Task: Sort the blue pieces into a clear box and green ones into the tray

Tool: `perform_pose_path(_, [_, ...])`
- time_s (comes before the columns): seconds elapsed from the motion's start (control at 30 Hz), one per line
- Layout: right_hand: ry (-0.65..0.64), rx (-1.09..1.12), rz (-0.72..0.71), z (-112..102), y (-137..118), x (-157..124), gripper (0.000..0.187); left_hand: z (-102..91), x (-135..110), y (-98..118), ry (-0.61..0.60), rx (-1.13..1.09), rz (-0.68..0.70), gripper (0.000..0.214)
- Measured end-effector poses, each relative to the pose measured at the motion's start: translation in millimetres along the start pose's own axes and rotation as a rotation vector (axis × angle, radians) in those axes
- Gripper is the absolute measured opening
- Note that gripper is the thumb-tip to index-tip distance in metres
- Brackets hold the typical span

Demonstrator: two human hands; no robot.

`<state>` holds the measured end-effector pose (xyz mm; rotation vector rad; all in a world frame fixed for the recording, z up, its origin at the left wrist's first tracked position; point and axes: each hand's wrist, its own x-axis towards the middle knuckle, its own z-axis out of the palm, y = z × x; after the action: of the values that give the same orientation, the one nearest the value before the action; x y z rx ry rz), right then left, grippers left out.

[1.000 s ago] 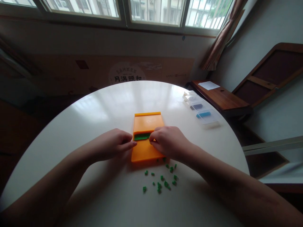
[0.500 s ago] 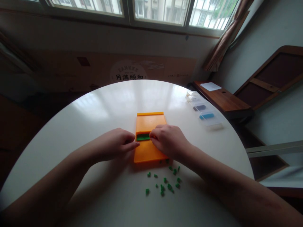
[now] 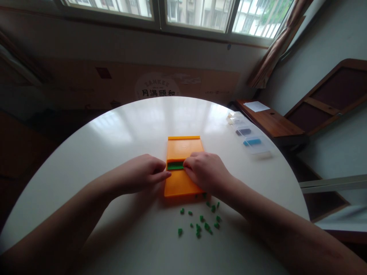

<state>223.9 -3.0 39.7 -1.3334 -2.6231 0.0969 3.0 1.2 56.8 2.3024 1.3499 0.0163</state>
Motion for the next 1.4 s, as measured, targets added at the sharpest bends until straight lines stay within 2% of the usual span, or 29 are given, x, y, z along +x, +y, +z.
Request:
perform_pose_path(0.4, [0.053,0.004,0.058,-7,4,-5,0.016,0.1,0,1,-0.016,0.007,-0.011,0.038])
perform_pose_path(0.7, [-0.051,-0.059,0.128,-7,6,-4,0.019,-1.8,-1,3,-0.030,0.019,-0.033,0.038])
perform_pose_path(1.4, [-0.049,-0.074,0.108,-4,5,-2,0.020,0.1,1,-1,-0.021,0.016,-0.016,0.039])
